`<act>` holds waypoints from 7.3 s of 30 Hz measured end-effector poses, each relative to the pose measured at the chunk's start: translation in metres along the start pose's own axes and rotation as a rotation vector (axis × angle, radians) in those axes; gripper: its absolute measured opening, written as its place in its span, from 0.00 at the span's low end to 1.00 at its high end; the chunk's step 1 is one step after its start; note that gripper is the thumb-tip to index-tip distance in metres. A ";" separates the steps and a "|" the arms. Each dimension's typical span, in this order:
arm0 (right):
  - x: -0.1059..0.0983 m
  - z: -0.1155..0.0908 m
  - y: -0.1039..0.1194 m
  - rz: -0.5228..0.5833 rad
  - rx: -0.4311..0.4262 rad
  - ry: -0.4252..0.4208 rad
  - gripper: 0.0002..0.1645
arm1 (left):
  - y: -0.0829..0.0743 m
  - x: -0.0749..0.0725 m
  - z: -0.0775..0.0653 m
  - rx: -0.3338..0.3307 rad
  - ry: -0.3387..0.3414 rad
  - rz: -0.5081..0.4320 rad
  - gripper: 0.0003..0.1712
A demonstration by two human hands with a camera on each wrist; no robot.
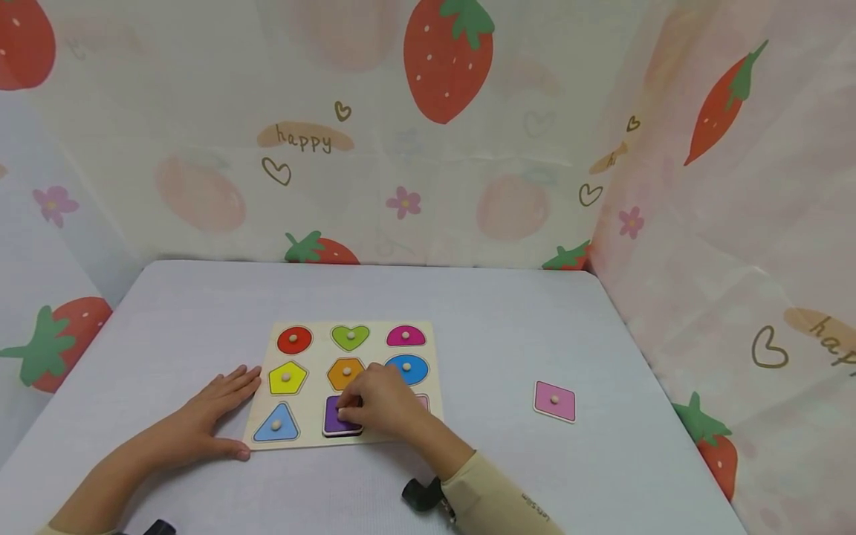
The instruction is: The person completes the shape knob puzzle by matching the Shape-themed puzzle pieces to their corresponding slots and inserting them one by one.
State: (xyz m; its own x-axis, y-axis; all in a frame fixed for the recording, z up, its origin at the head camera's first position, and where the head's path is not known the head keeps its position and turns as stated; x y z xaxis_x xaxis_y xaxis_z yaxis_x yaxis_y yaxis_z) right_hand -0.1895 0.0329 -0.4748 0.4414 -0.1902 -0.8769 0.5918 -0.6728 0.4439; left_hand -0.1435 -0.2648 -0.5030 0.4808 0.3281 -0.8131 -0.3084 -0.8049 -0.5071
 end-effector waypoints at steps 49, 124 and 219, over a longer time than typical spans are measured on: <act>0.005 0.000 0.002 -0.013 0.037 0.018 0.07 | 0.000 -0.001 -0.001 0.025 0.002 0.007 0.71; -0.084 -0.174 -0.129 0.009 0.093 -0.339 0.16 | 0.000 0.003 -0.001 0.001 0.016 -0.017 0.72; -0.079 -0.212 -0.189 0.231 0.409 -0.259 0.11 | -0.001 0.001 0.001 -0.011 0.023 0.001 0.72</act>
State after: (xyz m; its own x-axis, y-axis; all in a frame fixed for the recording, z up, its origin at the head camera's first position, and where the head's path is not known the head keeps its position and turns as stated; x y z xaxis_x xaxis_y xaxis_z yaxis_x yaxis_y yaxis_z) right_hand -0.1928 0.3268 -0.4502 0.3174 -0.5018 -0.8046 0.1649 -0.8064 0.5680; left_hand -0.1439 -0.2635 -0.5033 0.4993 0.3161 -0.8067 -0.2999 -0.8105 -0.5032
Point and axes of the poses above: each hand's wrist, its own z-axis towards the middle knuckle, its own x-axis out of the palm, y = z × x, the point moved 3 cm from there along z, towards the middle knuckle, and after that the axes turned 15 degrees about y, right-handed, at the moved point
